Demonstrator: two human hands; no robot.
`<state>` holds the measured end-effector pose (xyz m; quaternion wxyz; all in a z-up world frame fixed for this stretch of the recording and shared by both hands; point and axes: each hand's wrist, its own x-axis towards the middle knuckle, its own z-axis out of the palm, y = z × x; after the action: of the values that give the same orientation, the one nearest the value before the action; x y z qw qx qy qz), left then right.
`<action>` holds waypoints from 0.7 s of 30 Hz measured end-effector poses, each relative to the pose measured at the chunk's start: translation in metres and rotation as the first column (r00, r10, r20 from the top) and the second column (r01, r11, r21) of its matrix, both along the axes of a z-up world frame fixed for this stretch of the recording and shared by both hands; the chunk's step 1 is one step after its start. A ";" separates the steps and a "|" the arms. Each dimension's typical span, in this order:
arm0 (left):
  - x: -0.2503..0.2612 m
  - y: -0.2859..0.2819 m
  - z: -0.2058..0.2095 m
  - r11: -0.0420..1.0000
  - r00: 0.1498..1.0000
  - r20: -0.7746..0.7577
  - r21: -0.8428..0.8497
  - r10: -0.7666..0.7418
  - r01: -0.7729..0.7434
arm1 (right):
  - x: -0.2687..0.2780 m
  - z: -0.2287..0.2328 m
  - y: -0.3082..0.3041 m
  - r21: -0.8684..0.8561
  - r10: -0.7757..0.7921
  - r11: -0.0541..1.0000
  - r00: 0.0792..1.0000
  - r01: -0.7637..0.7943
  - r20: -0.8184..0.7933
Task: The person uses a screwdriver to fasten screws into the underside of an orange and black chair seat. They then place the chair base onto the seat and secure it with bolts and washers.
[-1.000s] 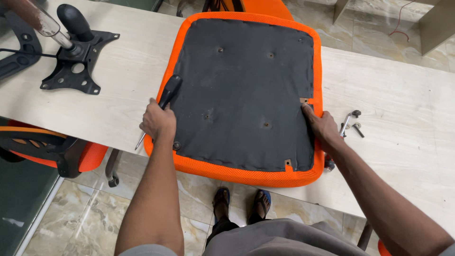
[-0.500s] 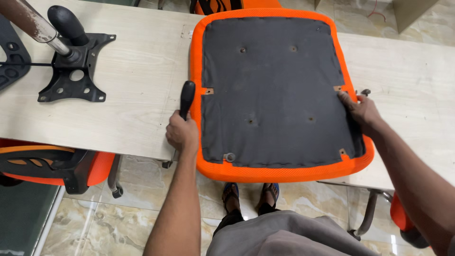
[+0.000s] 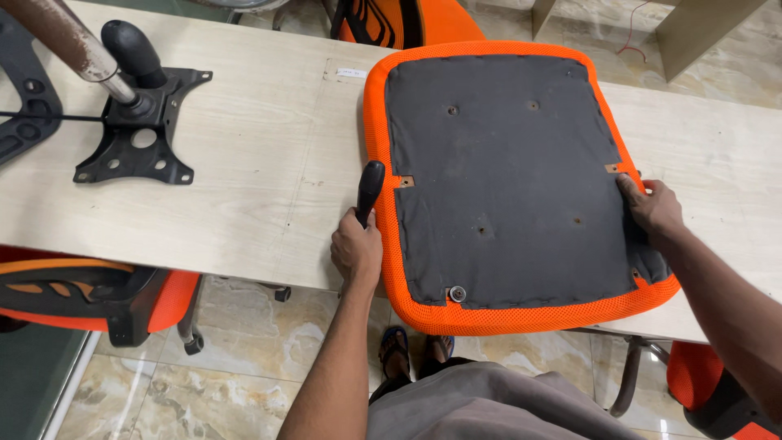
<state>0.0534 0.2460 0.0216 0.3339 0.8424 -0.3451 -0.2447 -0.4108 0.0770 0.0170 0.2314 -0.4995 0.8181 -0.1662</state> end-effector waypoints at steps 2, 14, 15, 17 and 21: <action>-0.001 -0.009 0.005 1.000 1.000 0.018 -0.015 -0.013 0.013 | 0.011 0.001 0.006 -0.076 0.012 0.997 0.997 -0.018 -0.080; -0.091 -0.134 0.033 0.762 0.867 0.278 -0.415 -0.415 0.497 | 0.239 0.070 -0.013 -0.410 0.535 0.844 0.509 -0.346 0.674; -0.098 -0.142 0.033 0.749 0.865 0.262 -0.433 -0.429 0.502 | 0.245 0.077 -0.024 -0.413 0.520 0.854 0.476 -0.317 0.709; -0.105 -0.158 0.031 0.729 0.863 0.227 -0.464 -0.451 0.503 | 0.249 0.087 -0.045 -0.413 0.504 0.859 0.363 -0.302 0.784; -0.095 -0.182 0.021 0.779 0.897 0.208 -0.446 -0.389 0.441 | 0.239 0.099 -0.087 -0.400 0.428 0.889 0.091 -0.224 0.899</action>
<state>-0.0411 0.0643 0.0425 0.4525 0.6466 -0.5890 -0.1742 -0.1720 -0.0099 0.1164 0.6876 -0.4611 0.3291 -0.4542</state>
